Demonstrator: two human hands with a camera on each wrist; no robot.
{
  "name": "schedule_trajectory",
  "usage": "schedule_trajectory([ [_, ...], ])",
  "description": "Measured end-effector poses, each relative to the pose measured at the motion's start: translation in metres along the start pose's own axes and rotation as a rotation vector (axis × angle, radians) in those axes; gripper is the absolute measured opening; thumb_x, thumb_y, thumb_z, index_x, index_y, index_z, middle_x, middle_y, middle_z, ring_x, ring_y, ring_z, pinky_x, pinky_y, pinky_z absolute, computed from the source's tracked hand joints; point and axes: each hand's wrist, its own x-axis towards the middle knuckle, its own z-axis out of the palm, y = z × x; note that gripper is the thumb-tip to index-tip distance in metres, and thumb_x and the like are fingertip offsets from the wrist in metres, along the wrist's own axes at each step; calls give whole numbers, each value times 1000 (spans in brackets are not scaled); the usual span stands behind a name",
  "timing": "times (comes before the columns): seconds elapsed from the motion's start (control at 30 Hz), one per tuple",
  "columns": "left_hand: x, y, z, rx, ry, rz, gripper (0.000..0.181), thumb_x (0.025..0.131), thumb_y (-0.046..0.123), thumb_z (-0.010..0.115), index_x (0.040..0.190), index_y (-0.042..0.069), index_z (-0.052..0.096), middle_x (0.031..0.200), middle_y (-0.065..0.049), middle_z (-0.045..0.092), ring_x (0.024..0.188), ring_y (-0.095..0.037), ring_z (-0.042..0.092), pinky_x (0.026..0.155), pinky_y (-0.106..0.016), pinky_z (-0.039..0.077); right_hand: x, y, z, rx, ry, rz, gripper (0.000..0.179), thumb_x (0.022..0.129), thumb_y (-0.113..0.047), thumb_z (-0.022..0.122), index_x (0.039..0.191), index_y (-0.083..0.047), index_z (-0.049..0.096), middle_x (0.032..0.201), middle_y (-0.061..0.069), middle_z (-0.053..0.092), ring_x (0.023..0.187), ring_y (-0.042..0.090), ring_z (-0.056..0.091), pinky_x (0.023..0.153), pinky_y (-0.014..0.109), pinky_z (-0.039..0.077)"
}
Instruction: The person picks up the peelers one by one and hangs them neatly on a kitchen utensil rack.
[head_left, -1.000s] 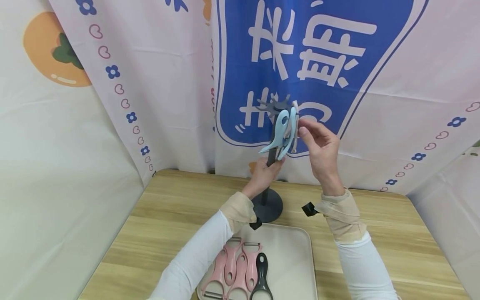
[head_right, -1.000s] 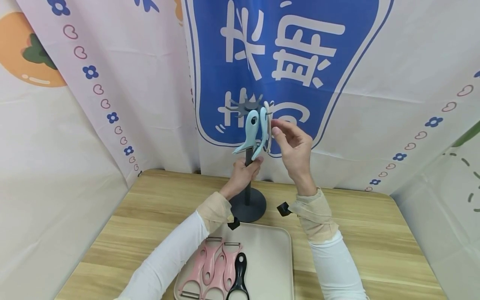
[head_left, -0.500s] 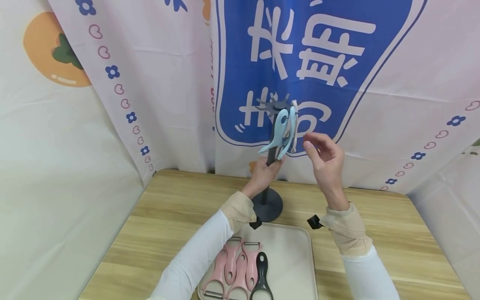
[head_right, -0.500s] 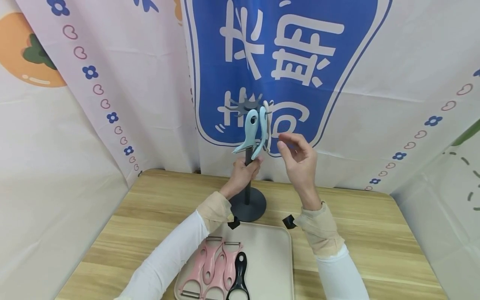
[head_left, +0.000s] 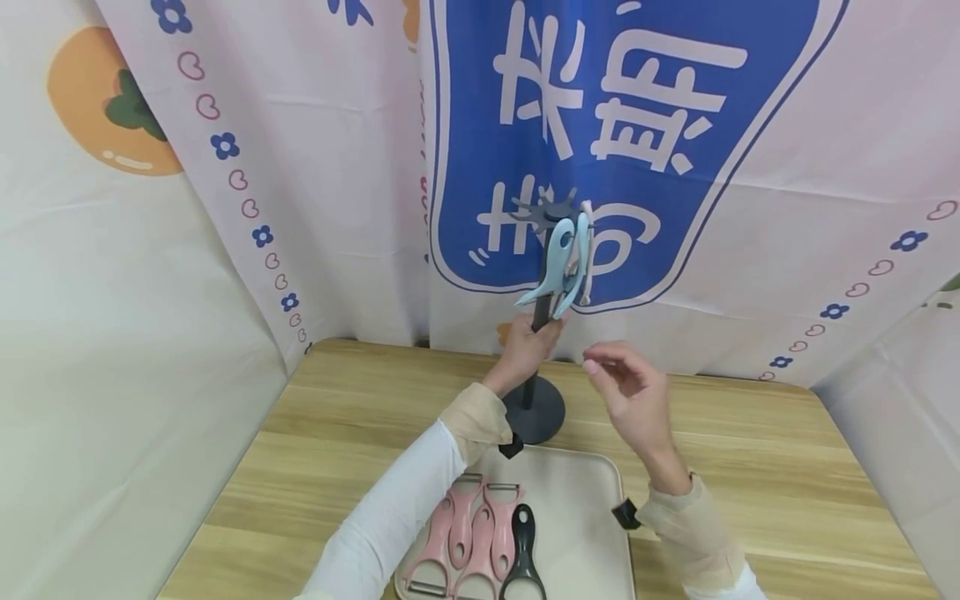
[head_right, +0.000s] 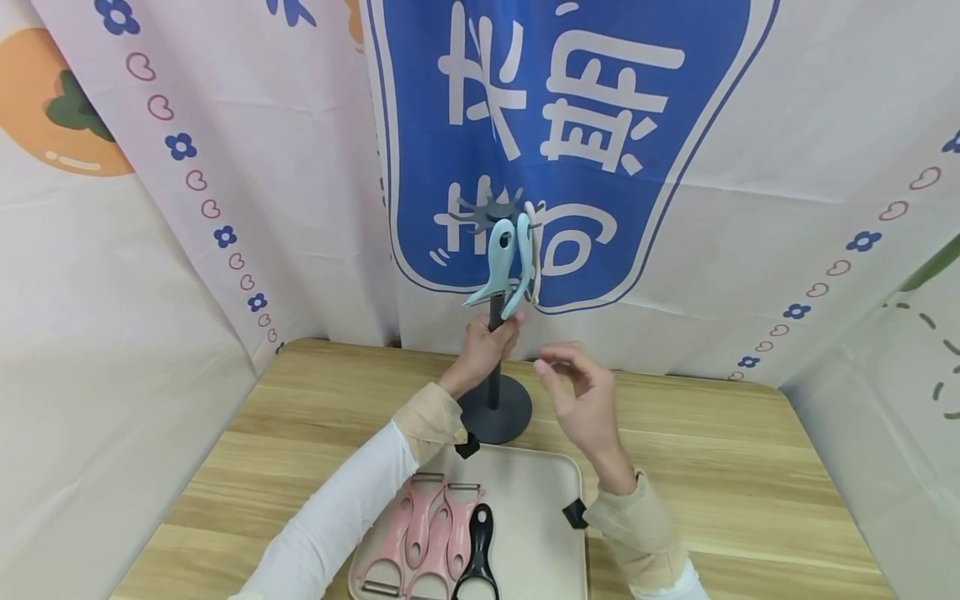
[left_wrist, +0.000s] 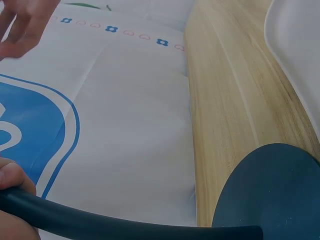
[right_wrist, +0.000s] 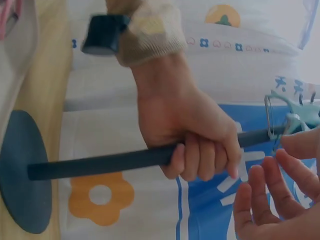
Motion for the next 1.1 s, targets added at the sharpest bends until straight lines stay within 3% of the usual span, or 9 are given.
schedule_trajectory([
  [0.17,-1,0,1,17,17,5,49,111,22,56,62,15,48,52,7,38,45,-12,33,49,-29,27,-24,-6,11,-51,-115,21,16,97,6,72,112,10,72,110,12,73,97,18,69,88,22,56],
  [0.3,-2,1,2,7,16,-9,50,111,24,57,63,16,48,52,7,38,45,-13,33,49,-29,27,-39,-10,17,-105,-173,50,23,94,12,72,115,3,74,110,5,74,96,12,69,86,21,56],
  [0.4,-2,1,2,5,13,-11,50,111,26,58,63,15,48,52,7,38,45,-12,33,48,-29,27,-46,-12,20,-149,-205,44,27,92,13,74,114,-3,76,105,6,75,91,11,69,81,23,57],
  [0.5,-2,0,1,2,13,-6,51,110,28,59,62,16,47,52,8,37,44,-12,33,48,-29,27,-53,-15,23,-246,-267,55,23,94,5,77,111,-10,77,98,3,75,85,11,68,74,26,58],
  [0.7,-1,2,1,-18,1,-5,52,110,26,58,61,15,46,51,8,36,44,-11,31,48,-28,26,-69,-25,29,-444,-536,172,11,97,-12,78,106,-18,75,88,-14,69,77,-2,61,63,26,55],
  [0.87,0,1,1,-4,-6,-7,52,111,23,56,61,15,45,51,7,37,45,-12,31,50,-29,26,-83,-24,36,-458,-755,222,4,98,-14,76,102,-13,74,86,-13,67,77,-5,59,68,25,55],
  [1.0,-2,0,1,21,11,-22,52,110,28,58,61,16,46,51,7,38,45,-11,32,49,-29,26,-93,-23,45,-464,-869,314,12,96,-17,81,96,-11,71,79,-14,64,70,-6,56,65,21,51],
  [1.1,-1,1,-1,24,12,-28,52,109,33,59,61,17,46,51,8,38,45,-11,31,48,-28,25,-99,-23,54,-569,-915,371,23,94,-25,84,87,-14,65,70,-16,55,61,-3,49,58,21,45],
])
